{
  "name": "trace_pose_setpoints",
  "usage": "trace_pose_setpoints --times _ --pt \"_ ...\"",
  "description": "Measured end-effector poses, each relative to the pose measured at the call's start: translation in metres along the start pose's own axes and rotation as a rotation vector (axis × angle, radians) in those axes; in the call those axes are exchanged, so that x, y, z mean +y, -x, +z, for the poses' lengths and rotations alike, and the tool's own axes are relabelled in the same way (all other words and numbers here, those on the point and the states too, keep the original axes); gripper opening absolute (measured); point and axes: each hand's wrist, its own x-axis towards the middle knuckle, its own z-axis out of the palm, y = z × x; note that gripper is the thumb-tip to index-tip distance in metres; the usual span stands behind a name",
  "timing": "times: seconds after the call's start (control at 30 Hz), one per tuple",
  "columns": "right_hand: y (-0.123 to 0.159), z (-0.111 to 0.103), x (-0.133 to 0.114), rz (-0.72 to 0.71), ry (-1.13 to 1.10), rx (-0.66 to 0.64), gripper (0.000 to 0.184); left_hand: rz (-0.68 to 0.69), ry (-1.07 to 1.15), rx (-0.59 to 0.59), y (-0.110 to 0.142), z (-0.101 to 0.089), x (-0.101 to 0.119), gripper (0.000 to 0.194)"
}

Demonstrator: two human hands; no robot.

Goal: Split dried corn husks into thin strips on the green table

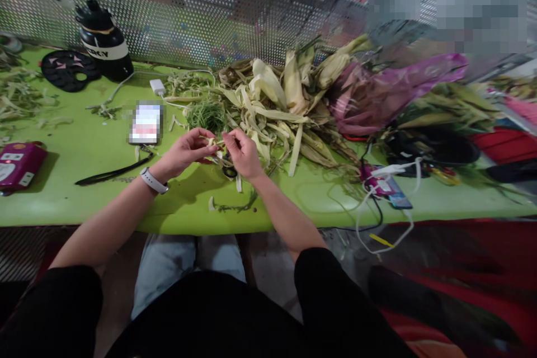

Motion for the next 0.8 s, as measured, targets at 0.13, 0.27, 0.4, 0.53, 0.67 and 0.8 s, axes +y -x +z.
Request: trace_pose_setpoints --times 0.13,0.27,0.4,0.53,0.67,0.8 --pt "0.001 0.001 0.002 0.018 -0.046 0.012 0.046 0.028 -0.019 0.017 0.0 0.001 0.002 0.036" --pt "0.0 0.002 0.004 0.034 -0.074 0.002 0.046 0.051 -0.069 -0.02 0.001 0.003 0.003 0.037" --pt "0.0 0.001 0.004 0.048 -0.057 0.029 0.047 0.068 -0.046 -0.032 0.002 0.005 0.003 0.037" --pt "-0.001 0.0 0.003 0.045 -0.03 0.032 0.048 0.048 -0.067 -0.041 0.003 0.005 0.003 0.038" --pt "-0.003 0.0 0.005 0.051 -0.013 0.041 0.049 0.07 -0.096 -0.045 0.003 0.006 0.002 0.034" --pt "-0.006 -0.002 0.01 0.083 -0.049 0.027 0.049 0.097 -0.113 -0.044 0.004 0.008 0.002 0.033"
